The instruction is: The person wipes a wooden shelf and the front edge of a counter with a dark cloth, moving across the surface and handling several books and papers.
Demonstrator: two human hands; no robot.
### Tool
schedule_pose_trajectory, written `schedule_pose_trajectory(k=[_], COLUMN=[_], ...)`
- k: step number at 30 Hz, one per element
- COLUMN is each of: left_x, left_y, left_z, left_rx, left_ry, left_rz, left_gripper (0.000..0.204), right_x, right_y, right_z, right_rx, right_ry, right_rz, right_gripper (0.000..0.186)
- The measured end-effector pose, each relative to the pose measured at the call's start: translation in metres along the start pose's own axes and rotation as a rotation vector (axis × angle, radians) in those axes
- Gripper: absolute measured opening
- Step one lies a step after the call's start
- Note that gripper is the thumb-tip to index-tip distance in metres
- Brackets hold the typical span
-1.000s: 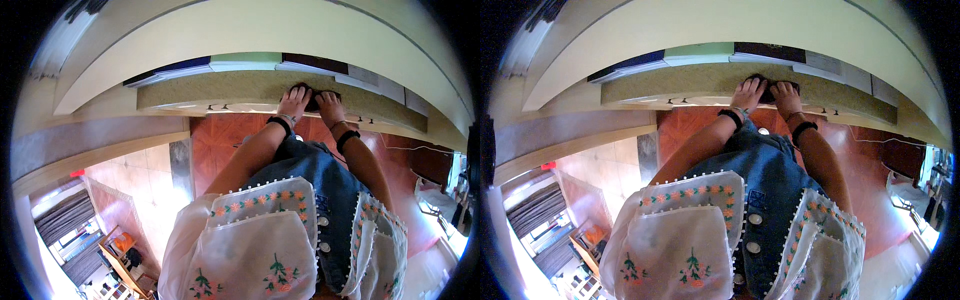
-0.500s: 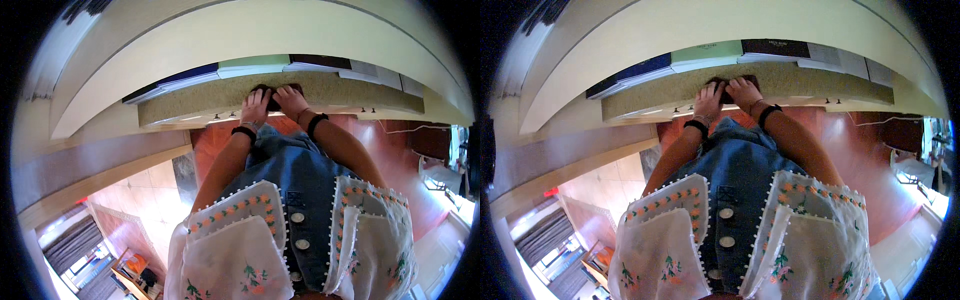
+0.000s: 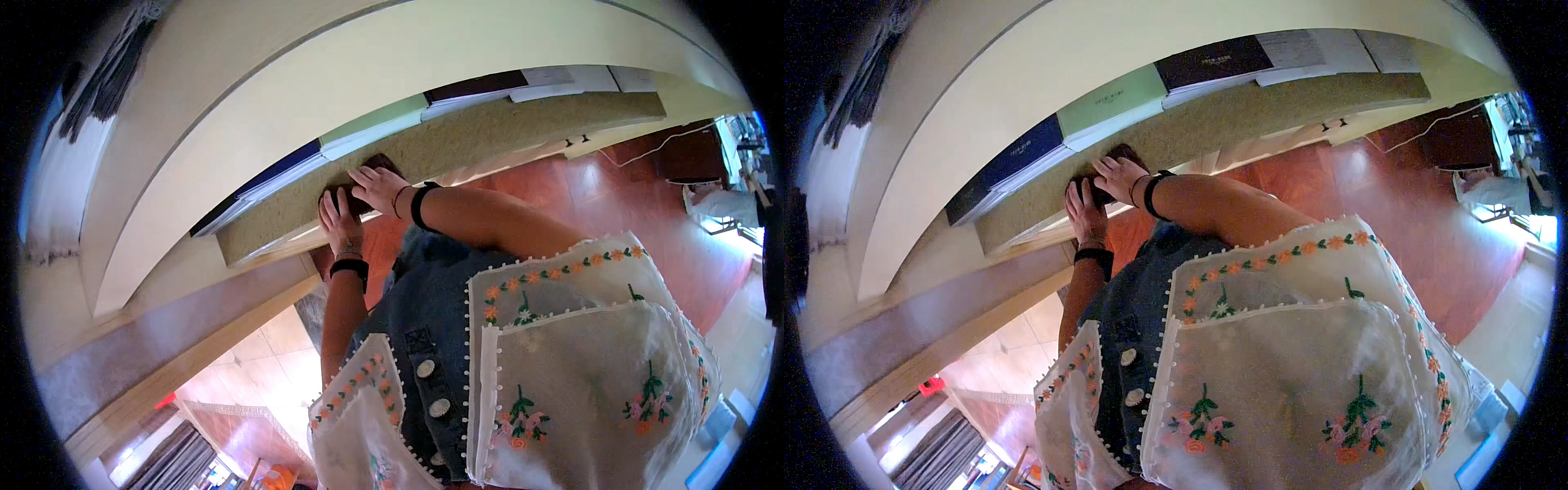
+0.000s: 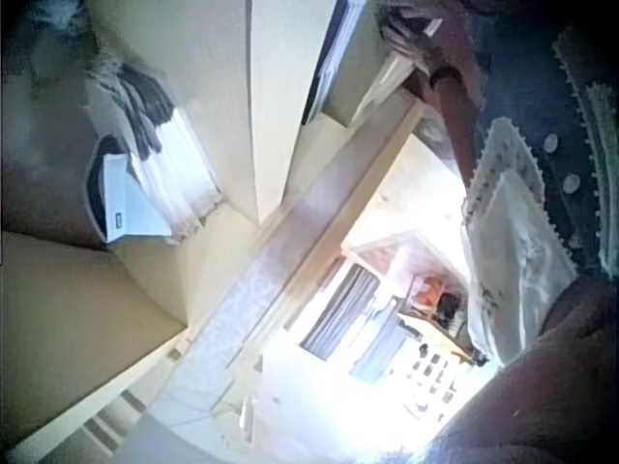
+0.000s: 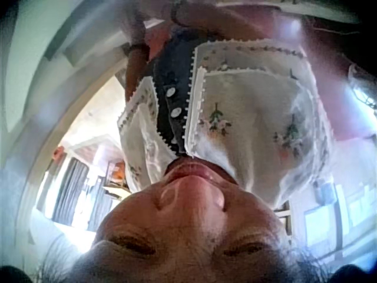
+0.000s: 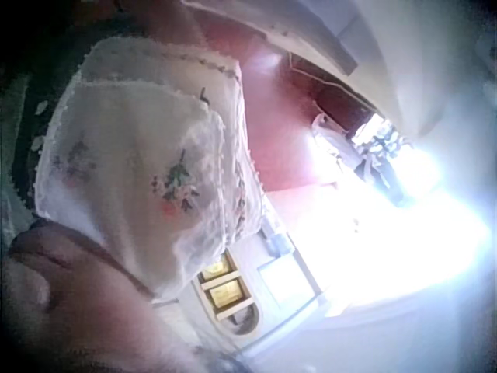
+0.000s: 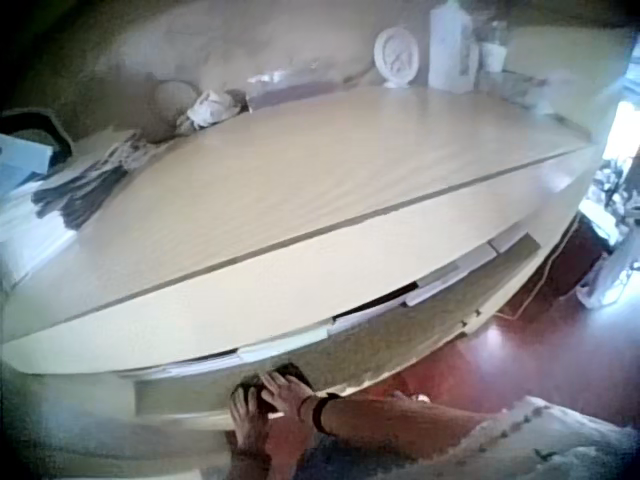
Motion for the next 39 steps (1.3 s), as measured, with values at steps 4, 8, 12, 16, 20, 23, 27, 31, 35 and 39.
schedule_pose_trajectory(k=[4, 8, 12, 16, 20, 23, 27, 31, 35, 39], left_x=[0.005, 0.026, 0.06, 0.111, 0.16, 0.203, 0.249, 0.303, 0.358, 0.429], left_y=[-0.002, -0.001, 0.001, 0.004, 0.002, 0.0, 0.001, 0.003, 0.004, -0.005], left_z=[-0.001, -0.006, -0.012, -0.024, -0.031, -0.038, -0.045, -0.053, -0.061, -0.061], left_rx=[-0.012, -0.13, -0.143, -0.211, -0.227, -0.2, -0.274, -0.251, -0.244, -0.216], left_ry=[0.006, 0.042, 0.067, 0.045, 0.051, -0.004, -0.026, -0.067, -0.155, -0.324], left_rz=[-0.056, -0.108, -0.057, -0.082, -0.113, -0.15, -0.142, -0.087, -0.103, 0.017], left_gripper=[0.064, 0.068, 0.069, 0.07, 0.069, 0.067, 0.069, 0.07, 0.066, 0.054], right_x=[0.007, 0.023, 0.053, 0.097, 0.136, 0.161, 0.208, 0.231, 0.27, 0.317], right_y=[0.006, 0.01, 0.013, 0.033, 0.053, 0.075, 0.066, 0.093, 0.096, 0.11], right_z=[0.001, 0.016, 0.042, 0.076, 0.104, 0.126, 0.168, 0.198, 0.242, 0.307], right_rx=[-0.123, -0.156, -0.19, -0.232, -0.246, -0.295, -0.182, -0.163, -0.147, -0.027], right_ry=[0.021, 0.057, 0.037, -0.008, -0.017, -0.015, -0.036, -0.051, -0.13, -0.183], right_rz=[-0.139, -0.11, -0.127, -0.169, -0.244, -0.251, -0.232, -0.28, -0.23, -0.228], right_gripper=[0.026, 0.028, 0.028, 0.031, 0.043, 0.045, 0.05, 0.051, 0.046, 0.038])
Point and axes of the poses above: each hand's wrist, its own z-axis away from the middle knuckle, its own y-axis out of the back of the hand, x = y × z, the point moved 5 cm from there along -z, towards the middle knuckle, and after that the axes turned 9 degrees about -z, right-handed, at the moved point
